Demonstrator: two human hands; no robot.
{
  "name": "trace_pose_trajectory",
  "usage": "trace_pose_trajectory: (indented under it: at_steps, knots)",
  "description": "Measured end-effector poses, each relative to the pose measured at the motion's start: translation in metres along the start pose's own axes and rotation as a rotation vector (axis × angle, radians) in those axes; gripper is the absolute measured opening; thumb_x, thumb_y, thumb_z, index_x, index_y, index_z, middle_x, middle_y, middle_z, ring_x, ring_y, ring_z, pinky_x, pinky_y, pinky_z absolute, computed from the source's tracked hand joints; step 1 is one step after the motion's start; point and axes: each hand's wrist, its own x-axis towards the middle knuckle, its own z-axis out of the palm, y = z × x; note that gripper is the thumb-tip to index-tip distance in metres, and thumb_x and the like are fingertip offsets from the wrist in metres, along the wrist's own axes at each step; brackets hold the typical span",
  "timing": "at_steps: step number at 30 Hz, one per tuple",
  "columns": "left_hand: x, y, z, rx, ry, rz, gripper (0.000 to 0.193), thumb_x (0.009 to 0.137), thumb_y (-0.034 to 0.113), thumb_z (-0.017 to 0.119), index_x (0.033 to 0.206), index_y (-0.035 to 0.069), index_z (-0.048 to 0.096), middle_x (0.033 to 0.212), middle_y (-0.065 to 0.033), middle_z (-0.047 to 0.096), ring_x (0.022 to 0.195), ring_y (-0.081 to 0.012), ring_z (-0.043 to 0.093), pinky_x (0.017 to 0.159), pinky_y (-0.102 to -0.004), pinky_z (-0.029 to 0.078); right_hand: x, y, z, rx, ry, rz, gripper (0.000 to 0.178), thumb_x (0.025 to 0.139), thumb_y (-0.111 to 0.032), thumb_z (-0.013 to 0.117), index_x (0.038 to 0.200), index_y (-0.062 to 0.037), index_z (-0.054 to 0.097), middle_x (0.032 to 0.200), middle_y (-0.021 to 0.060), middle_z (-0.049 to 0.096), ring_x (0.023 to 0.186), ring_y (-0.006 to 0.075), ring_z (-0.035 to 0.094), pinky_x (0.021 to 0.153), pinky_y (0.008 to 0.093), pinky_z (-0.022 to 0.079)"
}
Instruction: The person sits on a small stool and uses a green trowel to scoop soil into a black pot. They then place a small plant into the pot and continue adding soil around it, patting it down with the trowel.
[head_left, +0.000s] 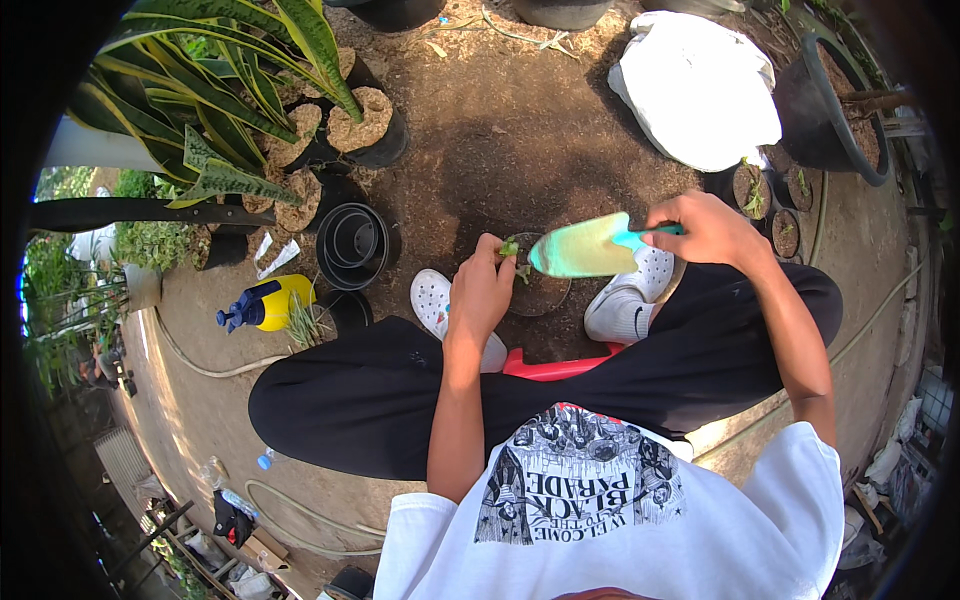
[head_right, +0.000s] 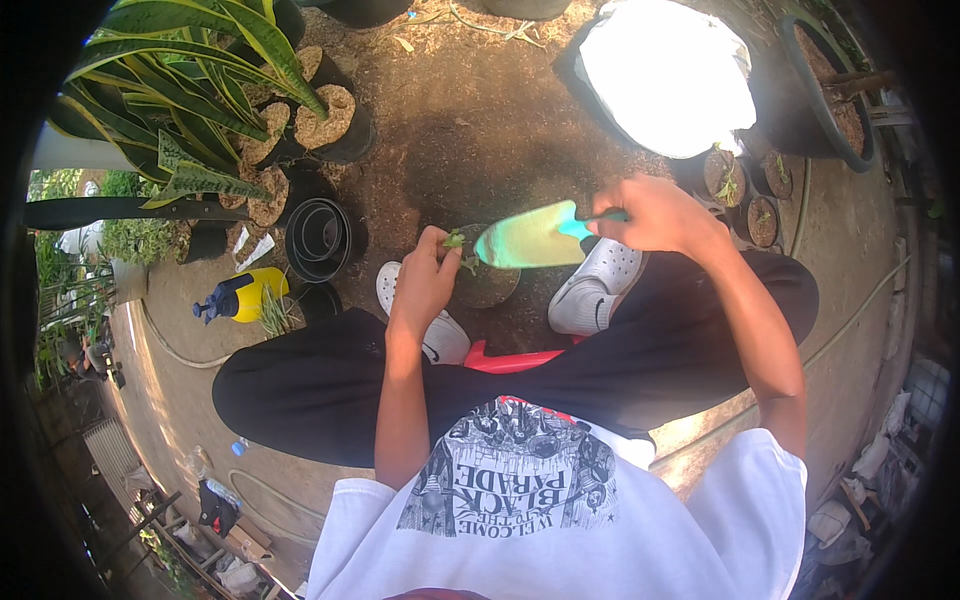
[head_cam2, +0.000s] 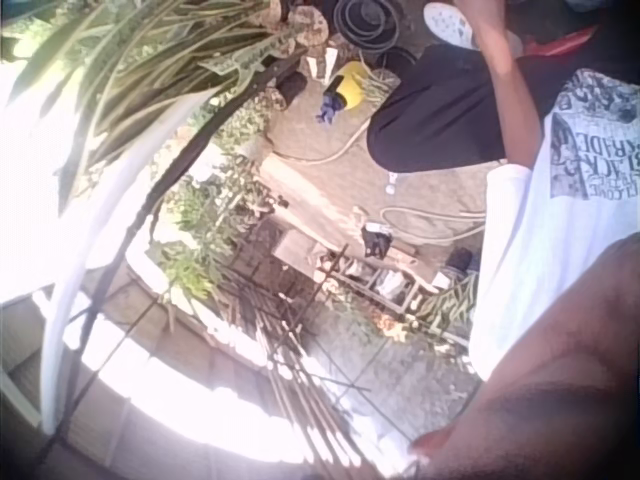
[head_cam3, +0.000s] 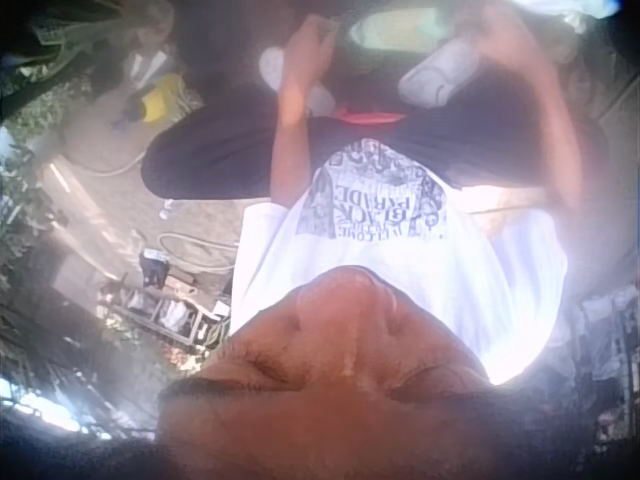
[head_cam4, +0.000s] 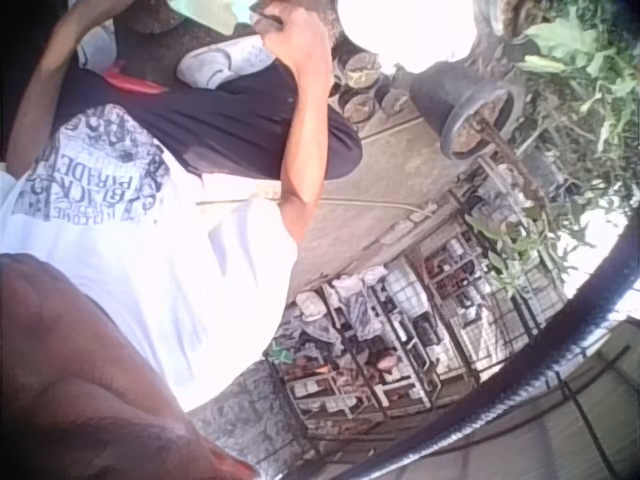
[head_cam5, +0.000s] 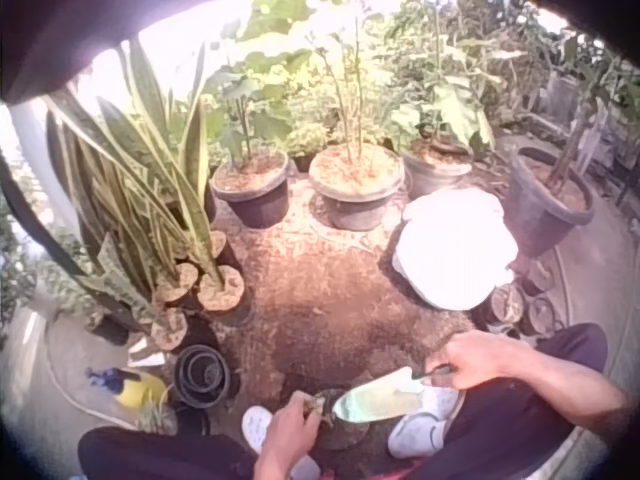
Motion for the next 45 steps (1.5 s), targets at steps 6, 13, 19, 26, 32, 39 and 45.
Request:
trace_pose_trajectory:
  at_steps: [6,13,19,26,32,39,45]
  knots:
    - [0.007,-0.018,0.010,-0.316,-0.065,-0.038,0.018,0.100,0.012,0.071,0.108,-0.001,0.062,0.089,-0.0159,0.077,0.082,-0.0236,0.077,0.073,-0.0367,0.056,-0.001,-0.005,0.028,-0.009,-0.161,-0.053,0.034,0.096,-0.036,0.073,0.112,-0.0064,0.080,0.094,0.0224,0.076,0.093,0.0441,0.072,0.086,0.0517,0.056]
    - [0.008,-0.007,0.002,-0.360,-0.078,-0.107,0.017,0.099,0.012,0.071,0.105,-0.003,0.064,0.085,-0.0114,0.075,0.079,-0.0139,0.074,0.070,-0.0315,0.054,0.003,-0.021,0.039,-0.027,-0.136,0.046,0.029,0.098,-0.033,0.071,0.109,-0.0083,0.080,0.083,0.0216,0.074,0.085,0.0429,0.073,0.080,0.0521,0.056]
    - [0.004,-0.003,0.000,-0.311,-0.093,-0.121,0.017,0.097,0.012,0.072,0.104,-0.002,0.065,0.086,-0.0121,0.076,0.080,-0.0143,0.074,0.070,-0.0313,0.054,0.004,-0.008,0.052,-0.052,-0.025,0.043,0.027,0.097,-0.033,0.072,0.108,-0.0107,0.080,0.079,0.0214,0.072,0.081,0.0418,0.072,0.075,0.0521,0.055]
    - [-0.005,-0.018,0.017,-0.107,-0.064,-0.032,0.021,0.092,0.013,0.076,0.106,0.003,0.065,0.094,-0.0202,0.077,0.091,-0.0390,0.076,0.081,-0.0455,0.056,0.005,-0.001,0.020,-0.090,-0.107,0.031,0.025,0.096,-0.033,0.073,0.106,-0.0121,0.082,0.081,0.0203,0.073,0.082,0.0419,0.072,0.076,0.0518,0.055]
    - [-0.008,-0.003,0.020,0.143,-0.016,0.007,0.031,0.088,0.017,0.080,0.113,0.005,0.064,0.098,-0.0208,0.076,0.097,-0.0410,0.075,0.081,-0.0503,0.056,-0.005,0.006,0.001,-0.073,-0.020,0.059,0.032,0.095,-0.033,0.074,0.110,-0.0053,0.081,0.087,0.0249,0.074,0.086,0.0442,0.072,0.080,0.0517,0.054]
    - [-0.017,0.015,-0.002,0.233,0.027,0.014,0.041,0.082,0.018,0.087,0.115,0.006,0.065,0.091,-0.0109,0.071,0.086,-0.0342,0.072,0.075,-0.0456,0.055,-0.004,0.012,-0.007,-0.110,0.067,0.182,0.030,0.095,-0.030,0.073,0.107,-0.0034,0.080,0.087,0.0219,0.075,0.083,0.0405,0.073,0.075,0.0478,0.054]
    - [-0.017,0.014,-0.008,0.218,-0.039,0.021,0.045,0.081,0.016,0.087,0.120,0.008,0.066,0.098,-0.0110,0.070,0.096,-0.0329,0.071,0.082,-0.0458,0.054,0.006,0.036,0.011,-0.166,0.104,0.304,0.036,0.099,-0.035,0.070,0.112,-0.0035,0.079,0.093,0.0223,0.077,0.091,0.0422,0.074,0.080,0.0495,0.055]
